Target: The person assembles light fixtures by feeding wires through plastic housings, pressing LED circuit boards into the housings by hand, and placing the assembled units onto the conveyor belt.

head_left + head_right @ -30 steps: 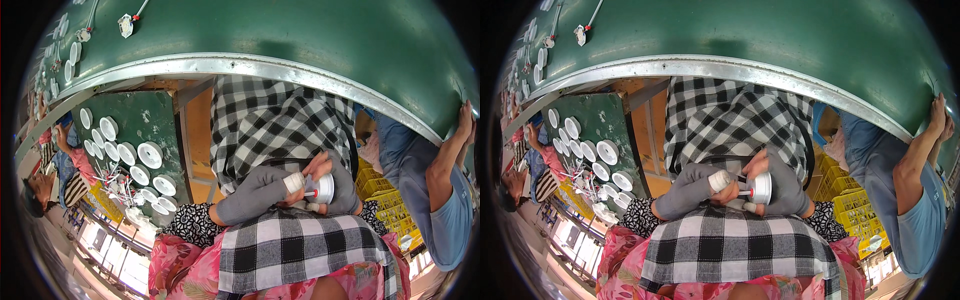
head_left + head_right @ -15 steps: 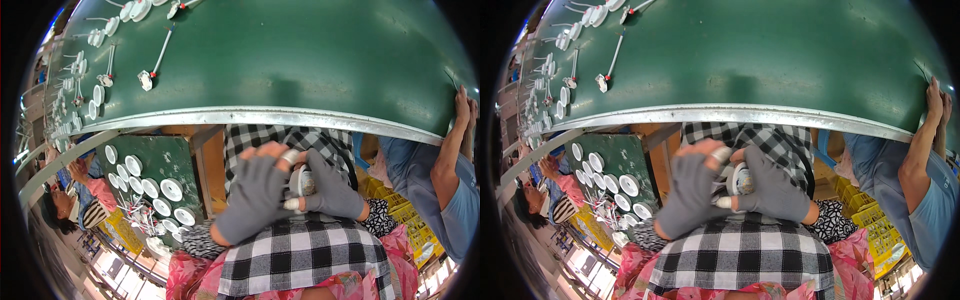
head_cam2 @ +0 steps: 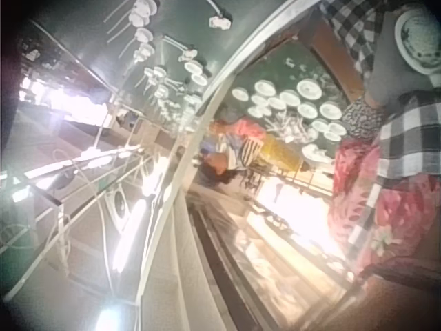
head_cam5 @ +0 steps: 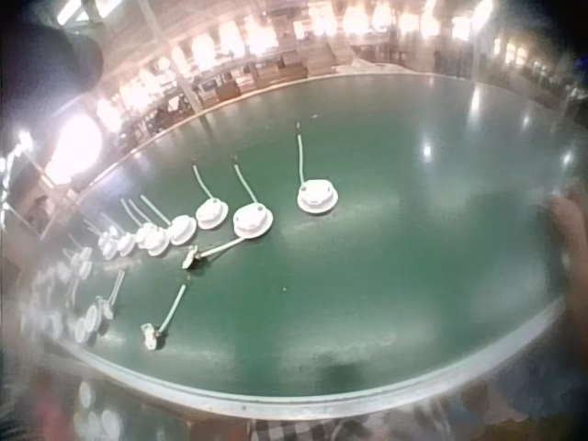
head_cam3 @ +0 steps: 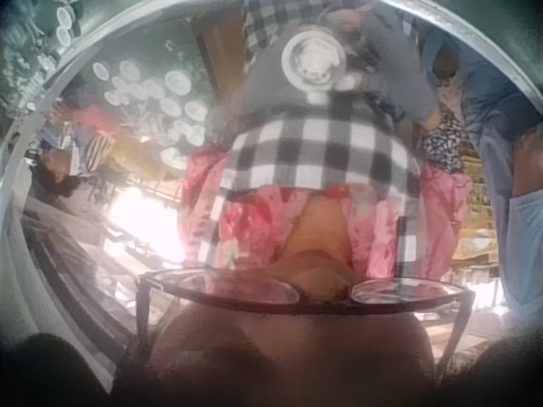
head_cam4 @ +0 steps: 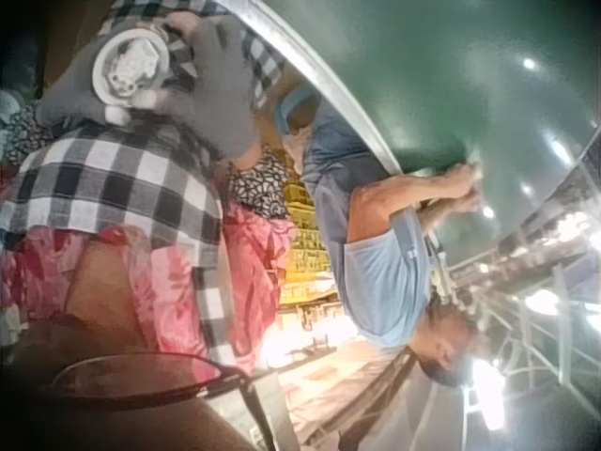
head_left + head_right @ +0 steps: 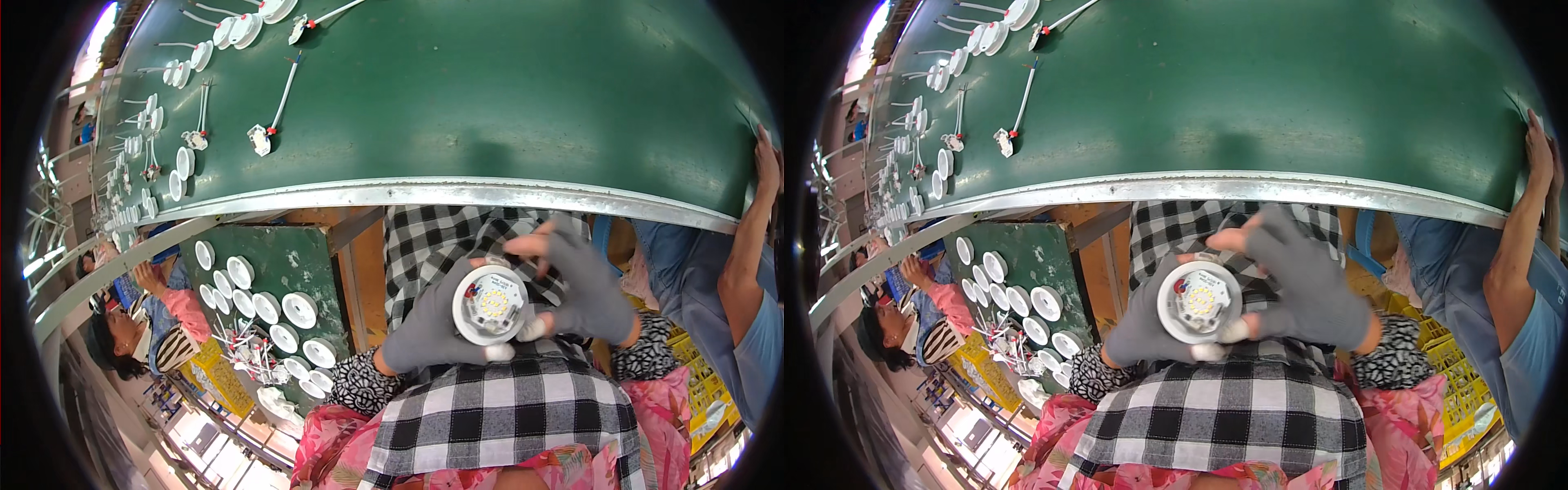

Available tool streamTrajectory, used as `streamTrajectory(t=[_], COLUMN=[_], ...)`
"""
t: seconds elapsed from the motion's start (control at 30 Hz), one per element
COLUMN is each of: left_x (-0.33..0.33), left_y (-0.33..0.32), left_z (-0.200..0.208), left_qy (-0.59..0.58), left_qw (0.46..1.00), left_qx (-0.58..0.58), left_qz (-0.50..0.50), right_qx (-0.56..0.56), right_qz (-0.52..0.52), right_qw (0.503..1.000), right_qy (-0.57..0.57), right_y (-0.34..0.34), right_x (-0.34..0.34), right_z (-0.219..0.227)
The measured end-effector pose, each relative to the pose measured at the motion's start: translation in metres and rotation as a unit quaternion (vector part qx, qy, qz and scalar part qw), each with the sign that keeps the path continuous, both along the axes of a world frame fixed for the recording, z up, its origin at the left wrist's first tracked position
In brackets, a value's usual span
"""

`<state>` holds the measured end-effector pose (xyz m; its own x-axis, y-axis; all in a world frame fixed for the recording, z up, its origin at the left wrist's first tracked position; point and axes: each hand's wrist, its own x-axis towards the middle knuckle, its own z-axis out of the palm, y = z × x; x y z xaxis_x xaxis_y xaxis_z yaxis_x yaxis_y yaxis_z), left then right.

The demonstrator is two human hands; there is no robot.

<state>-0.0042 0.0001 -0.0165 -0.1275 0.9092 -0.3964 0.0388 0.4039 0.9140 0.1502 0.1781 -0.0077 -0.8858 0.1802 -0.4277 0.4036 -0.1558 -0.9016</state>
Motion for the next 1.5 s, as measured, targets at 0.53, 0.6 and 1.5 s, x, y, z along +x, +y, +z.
streamTrajectory(t=[0.53,0.6,1.5], left_x=[0.004,0.0,-0.005], left_y=[-0.02,-0.013,0.014], left_z=[-0.01,-0.005,0.01], left_qy=[-0.102,-0.086,-0.147], left_qw=[0.992,0.993,0.989], left_qx=[0.046,0.042,-0.001], left_qz=[-0.062,-0.073,-0.023], right_qx=[0.465,0.476,0.442], right_qz=[0.294,0.274,0.308], right_qw=[0.739,0.736,0.783], right_qy=[0.389,0.395,0.312], right_y=[0.002,0.001,0.02], right_x=[0.008,0.007,-0.003], right_z=[0.011,0.004,0.004])
